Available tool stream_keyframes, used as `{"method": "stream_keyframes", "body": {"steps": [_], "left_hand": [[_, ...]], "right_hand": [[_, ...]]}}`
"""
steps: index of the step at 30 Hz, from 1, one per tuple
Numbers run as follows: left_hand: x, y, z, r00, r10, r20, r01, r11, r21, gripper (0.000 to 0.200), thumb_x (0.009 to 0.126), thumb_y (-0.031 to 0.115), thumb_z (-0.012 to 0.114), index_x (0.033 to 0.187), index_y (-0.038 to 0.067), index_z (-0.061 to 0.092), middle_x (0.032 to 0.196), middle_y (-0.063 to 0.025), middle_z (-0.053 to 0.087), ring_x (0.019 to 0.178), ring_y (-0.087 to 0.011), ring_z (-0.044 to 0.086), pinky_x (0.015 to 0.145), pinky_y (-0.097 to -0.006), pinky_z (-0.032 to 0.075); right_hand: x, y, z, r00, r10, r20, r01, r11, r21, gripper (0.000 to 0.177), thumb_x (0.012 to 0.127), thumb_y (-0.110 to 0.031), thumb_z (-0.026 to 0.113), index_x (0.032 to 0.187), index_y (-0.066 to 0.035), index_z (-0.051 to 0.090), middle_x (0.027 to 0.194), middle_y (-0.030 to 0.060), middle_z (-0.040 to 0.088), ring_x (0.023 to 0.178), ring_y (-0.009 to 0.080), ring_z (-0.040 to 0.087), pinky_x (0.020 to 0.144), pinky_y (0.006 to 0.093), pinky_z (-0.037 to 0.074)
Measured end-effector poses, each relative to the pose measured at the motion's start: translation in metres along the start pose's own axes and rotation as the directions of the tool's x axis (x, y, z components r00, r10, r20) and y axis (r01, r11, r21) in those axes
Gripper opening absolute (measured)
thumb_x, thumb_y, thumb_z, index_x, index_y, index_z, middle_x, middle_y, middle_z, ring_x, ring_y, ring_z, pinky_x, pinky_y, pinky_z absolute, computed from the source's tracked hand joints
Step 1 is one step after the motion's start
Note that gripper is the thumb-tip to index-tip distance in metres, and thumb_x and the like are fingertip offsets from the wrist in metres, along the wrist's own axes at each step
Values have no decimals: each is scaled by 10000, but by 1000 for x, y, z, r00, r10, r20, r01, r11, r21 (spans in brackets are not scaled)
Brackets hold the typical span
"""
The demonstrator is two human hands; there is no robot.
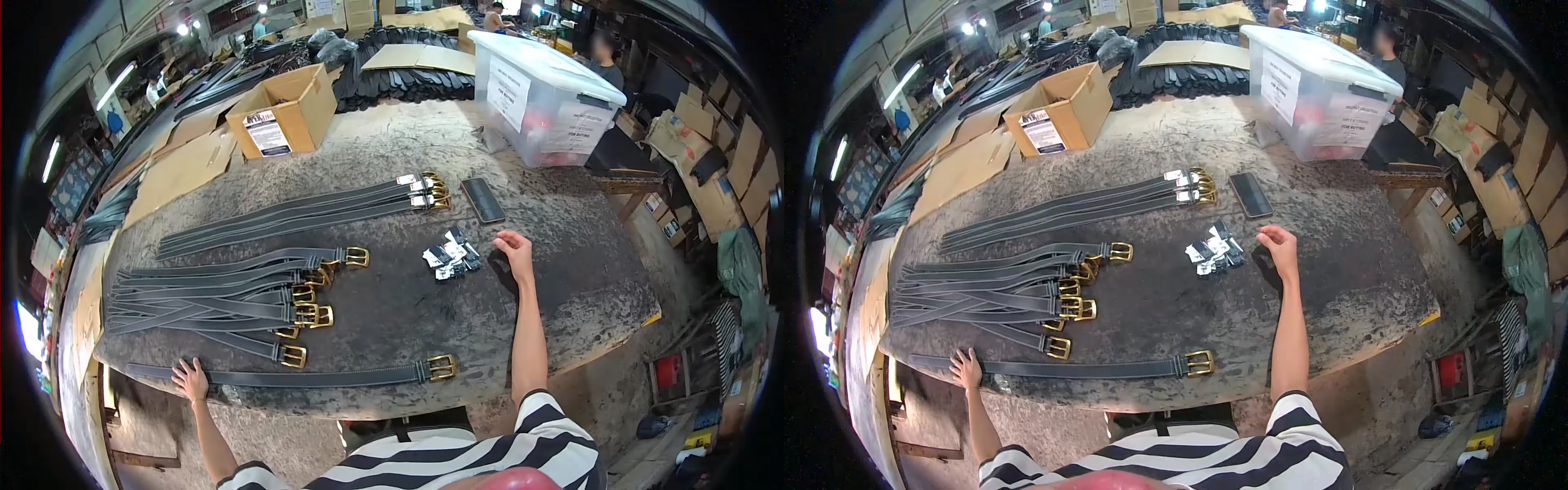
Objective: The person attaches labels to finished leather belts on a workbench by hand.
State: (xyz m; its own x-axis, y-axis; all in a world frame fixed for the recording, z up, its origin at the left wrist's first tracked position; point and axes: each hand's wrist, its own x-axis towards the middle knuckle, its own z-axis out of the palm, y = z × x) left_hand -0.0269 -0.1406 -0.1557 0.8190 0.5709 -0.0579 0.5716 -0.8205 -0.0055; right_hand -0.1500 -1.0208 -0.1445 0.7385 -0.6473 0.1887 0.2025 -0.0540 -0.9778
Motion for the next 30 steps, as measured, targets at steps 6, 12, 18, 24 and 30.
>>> {"method": "stream_keyframes", "body": {"steps": [6,12,18,24,30], "left_hand": [[29,-1,8,995,83,-52,-84,996,-15,792,1023,709,248,1642,217,237,1701,-207,128,1542,-497,84,1231,-607,131],[20,0,4,980,77,-185,-98,990,-103,720,1045,631,319,1579,154,388,1673,-204,238,1531,-470,172,1236,-564,179],[16,14,7,963,6,-268,-41,991,-124,707,1043,613,355,1547,123,433,1641,-222,306,1510,-452,249,1220,-552,222],[-10,13,-5,936,-17,-352,-10,997,-75,633,1026,578,406,1475,146,520,1550,-197,446,1436,-404,385,1146,-551,327],[-22,16,6,963,-6,-268,-51,977,-208,719,1031,595,367,1576,127,382,1626,-280,303,1542,-417,214,1227,-574,168]], "right_hand": [[0,-3,-3,1000,7,1,-6,999,-33,171,885,-44,765,1040,17,727,951,68,745,899,158,712,840,287,544],[-6,-3,-5,1000,1,-29,-2,999,-45,174,883,-48,771,1035,22,723,955,75,740,923,152,703,836,276,537],[-61,-8,-12,992,-33,-124,23,996,-81,101,905,-7,747,996,10,704,928,38,724,890,125,696,821,254,538],[-101,-30,-17,964,-125,-236,83,980,-179,107,923,-100,749,961,-11,704,884,1,686,784,88,605,728,236,480],[-119,9,-64,889,-127,-441,103,992,-76,199,970,-132,719,1133,-25,676,995,35,691,887,123,653,760,257,527]]}}
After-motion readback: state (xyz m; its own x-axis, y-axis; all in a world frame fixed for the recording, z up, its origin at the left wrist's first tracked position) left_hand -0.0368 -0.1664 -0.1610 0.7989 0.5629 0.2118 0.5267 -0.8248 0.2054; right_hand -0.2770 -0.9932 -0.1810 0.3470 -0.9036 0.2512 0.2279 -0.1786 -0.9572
